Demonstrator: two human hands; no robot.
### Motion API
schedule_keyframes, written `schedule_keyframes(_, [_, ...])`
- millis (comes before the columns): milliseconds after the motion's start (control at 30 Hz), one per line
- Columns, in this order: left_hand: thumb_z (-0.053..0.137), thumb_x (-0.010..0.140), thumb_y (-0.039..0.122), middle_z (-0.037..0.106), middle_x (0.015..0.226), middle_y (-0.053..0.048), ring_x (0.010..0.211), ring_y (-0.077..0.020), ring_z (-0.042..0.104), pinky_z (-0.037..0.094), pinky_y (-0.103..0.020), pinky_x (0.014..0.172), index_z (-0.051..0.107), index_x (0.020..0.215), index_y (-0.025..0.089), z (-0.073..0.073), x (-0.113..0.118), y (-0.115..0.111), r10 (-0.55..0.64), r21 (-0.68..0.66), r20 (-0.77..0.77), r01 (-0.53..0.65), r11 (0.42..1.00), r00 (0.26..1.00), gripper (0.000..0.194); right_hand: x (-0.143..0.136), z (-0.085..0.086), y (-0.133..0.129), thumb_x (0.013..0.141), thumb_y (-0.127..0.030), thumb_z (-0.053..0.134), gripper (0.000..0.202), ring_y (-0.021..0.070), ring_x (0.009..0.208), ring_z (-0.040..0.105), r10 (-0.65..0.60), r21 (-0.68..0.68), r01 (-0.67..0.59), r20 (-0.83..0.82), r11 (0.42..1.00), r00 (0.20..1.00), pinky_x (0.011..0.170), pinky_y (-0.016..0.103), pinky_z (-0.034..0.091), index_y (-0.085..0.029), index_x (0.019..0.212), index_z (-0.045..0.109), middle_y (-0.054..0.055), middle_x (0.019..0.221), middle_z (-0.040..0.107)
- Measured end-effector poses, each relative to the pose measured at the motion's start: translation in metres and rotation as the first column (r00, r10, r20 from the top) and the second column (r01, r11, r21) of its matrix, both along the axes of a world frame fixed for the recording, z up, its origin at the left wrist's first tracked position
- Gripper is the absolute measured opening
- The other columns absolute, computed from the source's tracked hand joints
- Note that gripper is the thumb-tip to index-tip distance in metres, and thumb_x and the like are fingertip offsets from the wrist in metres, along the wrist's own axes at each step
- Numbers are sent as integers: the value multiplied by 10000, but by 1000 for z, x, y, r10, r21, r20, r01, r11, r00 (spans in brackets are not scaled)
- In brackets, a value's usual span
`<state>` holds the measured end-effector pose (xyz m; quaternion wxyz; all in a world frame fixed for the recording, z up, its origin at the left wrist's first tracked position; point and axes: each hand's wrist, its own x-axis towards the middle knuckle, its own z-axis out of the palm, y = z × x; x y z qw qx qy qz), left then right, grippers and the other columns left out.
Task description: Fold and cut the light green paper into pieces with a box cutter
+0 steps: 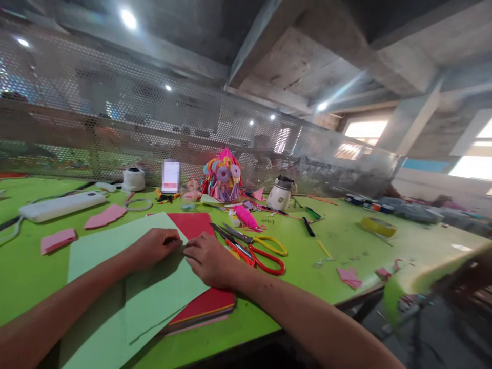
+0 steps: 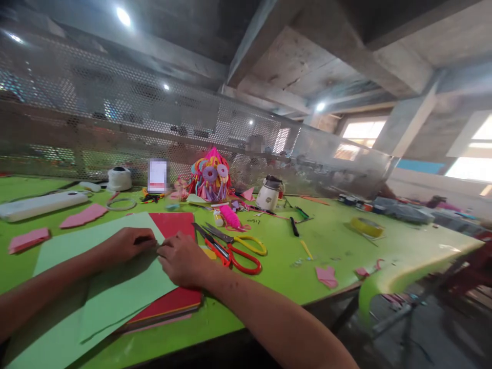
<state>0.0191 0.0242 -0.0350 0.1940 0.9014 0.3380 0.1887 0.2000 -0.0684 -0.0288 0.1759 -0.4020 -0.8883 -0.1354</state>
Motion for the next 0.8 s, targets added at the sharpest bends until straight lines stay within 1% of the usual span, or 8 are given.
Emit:
schedule_keyframes(133, [420,810,410,659,694,-13,659,-163,577,386,-250,625,625,750,182,-3,-2,3,15,-5,62,-15,1000,998,312,1,1,0,931,-252,429,249,189,844,514,-22,17,21,69,1000,997,836,325,408,-149,940,655,69,939,650])
schedule_keyframes(233, [436,794,421,677,727,-20,678,-171,594,401,-252,634,643,765,183,-3,-4,4,25,6,44,-25,1000,999,317,1,4,-2,940,-268,413,268,191,827,502,-37,9,37,110,999,993,812,328,409,-148,916,652,73,904,641])
schedule_keyframes(333, [464,767,390,695,787,-30,733,-181,613,422,-254,674,663,785,189,1,-4,3,13,32,16,-14,999,1000,283,0,4,-3,943,-261,407,274,193,828,505,-46,-13,48,118,999,992,802,334,416,-135,924,650,83,882,636])
schedule_keyframes(467, [486,755,341,708,850,-31,789,-179,622,441,-253,730,677,817,189,10,-6,-1,-30,23,-5,30,999,1000,252,1,4,-2,924,-235,459,221,194,858,521,-10,-70,12,25,997,1000,816,333,426,-135,905,656,87,885,643])
schedule_keyframes(567, [493,763,301,708,848,-33,767,-162,622,445,-238,715,678,845,175,15,-9,0,-26,11,17,26,1000,1000,238,4,4,0,902,-170,482,183,191,879,536,49,-124,-58,-76,991,996,822,330,438,-139,880,661,86,905,652])
schedule_keyframes(600, [492,765,282,706,854,-38,770,-160,619,444,-238,713,678,847,170,16,-10,1,-18,26,14,18,1000,1000,232,6,5,0,897,-154,484,179,189,884,543,62,-137,-79,-118,987,991,823,332,441,-146,881,663,82,912,655])
schedule_keyframes(667, [520,758,273,703,851,-43,764,-156,612,439,-235,714,683,841,161,19,-14,3,0,23,-8,0,1000,1000,214,9,6,2,881,-140,504,166,189,893,555,75,-159,-105,-186,982,980,824,342,447,-159,876,669,78,930,660])
schedule_keyframes(800, [583,735,270,693,855,-40,769,-153,604,427,-221,694,699,833,159,25,-19,3,-12,5,-54,12,1000,998,189,12,8,3,862,-143,525,158,197,867,576,79,-174,-127,-256,977,963,810,359,459,-162,829,678,77,872,676])
